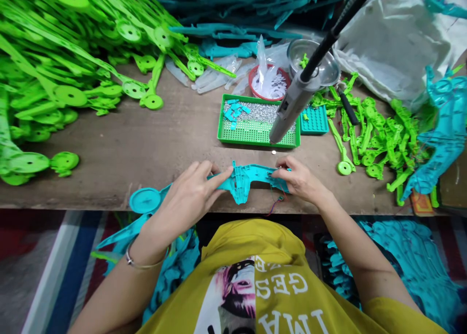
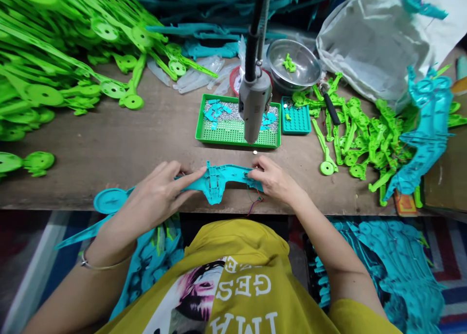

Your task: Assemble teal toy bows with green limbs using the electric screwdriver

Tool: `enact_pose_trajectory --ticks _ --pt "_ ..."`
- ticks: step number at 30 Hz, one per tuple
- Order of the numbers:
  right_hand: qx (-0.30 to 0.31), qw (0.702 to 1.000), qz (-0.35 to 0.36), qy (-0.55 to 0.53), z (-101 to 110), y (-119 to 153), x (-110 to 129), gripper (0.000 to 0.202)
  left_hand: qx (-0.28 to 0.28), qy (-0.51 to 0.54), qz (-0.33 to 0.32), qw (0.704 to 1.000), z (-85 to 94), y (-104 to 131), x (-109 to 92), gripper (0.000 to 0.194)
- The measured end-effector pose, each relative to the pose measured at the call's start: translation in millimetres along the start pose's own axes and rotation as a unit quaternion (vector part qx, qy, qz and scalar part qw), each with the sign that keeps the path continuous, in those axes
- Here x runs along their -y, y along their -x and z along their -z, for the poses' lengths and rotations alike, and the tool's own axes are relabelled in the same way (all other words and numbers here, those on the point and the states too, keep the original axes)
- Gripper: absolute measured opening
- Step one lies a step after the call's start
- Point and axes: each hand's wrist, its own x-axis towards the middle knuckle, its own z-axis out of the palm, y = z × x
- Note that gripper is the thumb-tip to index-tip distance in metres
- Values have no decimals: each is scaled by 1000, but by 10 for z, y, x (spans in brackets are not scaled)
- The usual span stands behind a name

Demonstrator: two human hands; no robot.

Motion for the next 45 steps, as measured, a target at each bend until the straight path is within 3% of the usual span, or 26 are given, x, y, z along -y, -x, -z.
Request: enact_pose_trajectory --ticks 4,7,11,15,20,28,33,35,39,42,45 --pt "-24 1000 -5 -4 25 28 24 26 -7 -6 4 1000 -12 20 6 46" --pt "-94 993 -70 -31 51 14 150 28 -13 -1 12 1000 -5 35 -18 46" --pt "-206 956 -183 -97 48 -52 399 18 -23 -18 17 999 9 49 -80 47" --pt "-221 937 -223 -155 -22 -98 535 13 -35 -41 14 998 21 52 -148 44" --pt "-210 936 -242 -148 -88 -103 551 11 -52 -52 0 997 45 48 -203 42" --pt "-195 954 -212 -84 -75 -109 614 13 -67 -63 -7 996 52 44 -237 42" --pt "-158 972 -169 -35 -57 -170 247 21 -61 -41 -2 997 0 101 -197 44" --pt "-96 987 -128 -7 -81 -227 -5 31 -57 -34 4 998 -23 133 -180 44" --pt "26 995 -82 42 -139 -305 -373 31 -49 -26 9 998 -65 176 -169 43" --pt "47 993 -86 58 -111 -270 -399 28 -50 -16 11 999 -106 179 -176 43" --pt "-20 990 -130 43 -25 -172 -209 27 -51 -5 23 998 -162 157 -198 44"
